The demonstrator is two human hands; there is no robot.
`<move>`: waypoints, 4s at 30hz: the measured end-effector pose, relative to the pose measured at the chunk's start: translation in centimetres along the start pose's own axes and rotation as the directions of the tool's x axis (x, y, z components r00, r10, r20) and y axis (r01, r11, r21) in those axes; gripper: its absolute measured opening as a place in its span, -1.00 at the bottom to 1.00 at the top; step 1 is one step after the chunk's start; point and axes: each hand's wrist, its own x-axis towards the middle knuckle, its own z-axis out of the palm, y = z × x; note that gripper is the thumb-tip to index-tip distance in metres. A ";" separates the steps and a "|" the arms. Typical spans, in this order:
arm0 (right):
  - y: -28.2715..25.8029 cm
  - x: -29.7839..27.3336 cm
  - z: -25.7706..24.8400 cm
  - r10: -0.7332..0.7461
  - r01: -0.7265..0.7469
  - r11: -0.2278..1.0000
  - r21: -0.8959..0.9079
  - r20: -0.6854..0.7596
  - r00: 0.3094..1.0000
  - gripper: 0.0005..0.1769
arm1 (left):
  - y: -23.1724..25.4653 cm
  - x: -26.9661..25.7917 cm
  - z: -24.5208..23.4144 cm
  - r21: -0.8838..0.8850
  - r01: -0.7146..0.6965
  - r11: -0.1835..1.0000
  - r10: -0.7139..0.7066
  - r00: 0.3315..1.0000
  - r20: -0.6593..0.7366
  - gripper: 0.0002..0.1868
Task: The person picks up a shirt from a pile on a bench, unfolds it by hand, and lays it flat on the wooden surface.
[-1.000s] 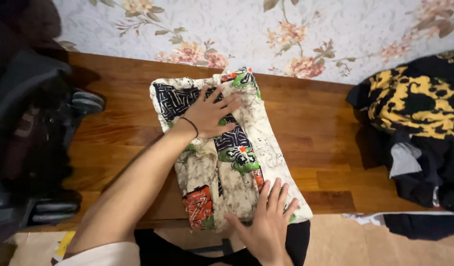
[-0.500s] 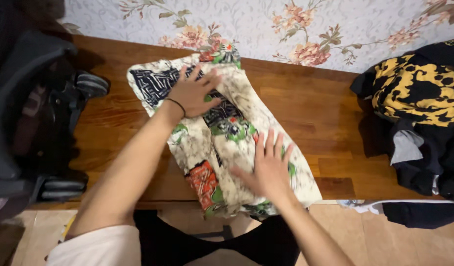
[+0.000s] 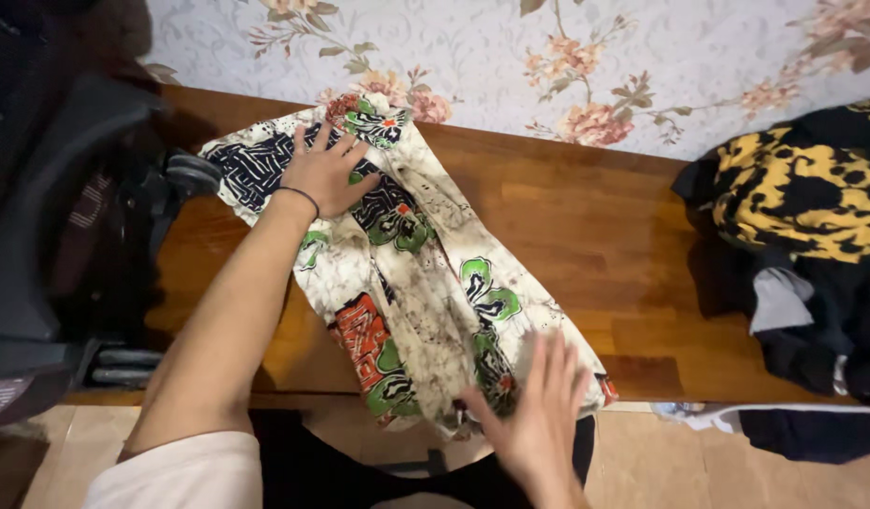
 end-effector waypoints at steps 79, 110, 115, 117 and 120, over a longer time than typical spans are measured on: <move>22.0 16.7 -6.0 -0.171 0.168 0.985 -0.039 -0.075 0.982 -0.23 | -0.5 -5.9 2.1 -0.308 0.445 0.841 -0.491 0.867 -0.090 -0.12; 35.8 28.0 -1.6 -0.261 0.284 0.923 -0.261 0.117 0.958 -0.46 | 2.7 -14.5 0.5 -0.065 0.537 0.841 -0.541 0.830 -0.139 -0.13; 28.9 21.8 -4.6 -0.414 0.332 0.874 -0.353 -0.185 0.891 -0.55 | 1.2 -11.6 1.5 -0.019 0.550 0.835 -0.545 0.822 -0.166 -0.16; 24.4 14.2 -5.1 -0.349 0.357 0.933 0.052 -0.117 0.930 -0.71 | 1.6 -11.5 1.5 -0.012 0.558 0.830 -0.546 0.807 -0.225 -0.17; 19.6 3.8 -4.8 -0.333 0.317 0.932 0.178 0.073 0.940 -0.40 | 2.6 -11.9 0.8 0.112 0.566 0.817 -0.520 0.807 -0.280 -0.20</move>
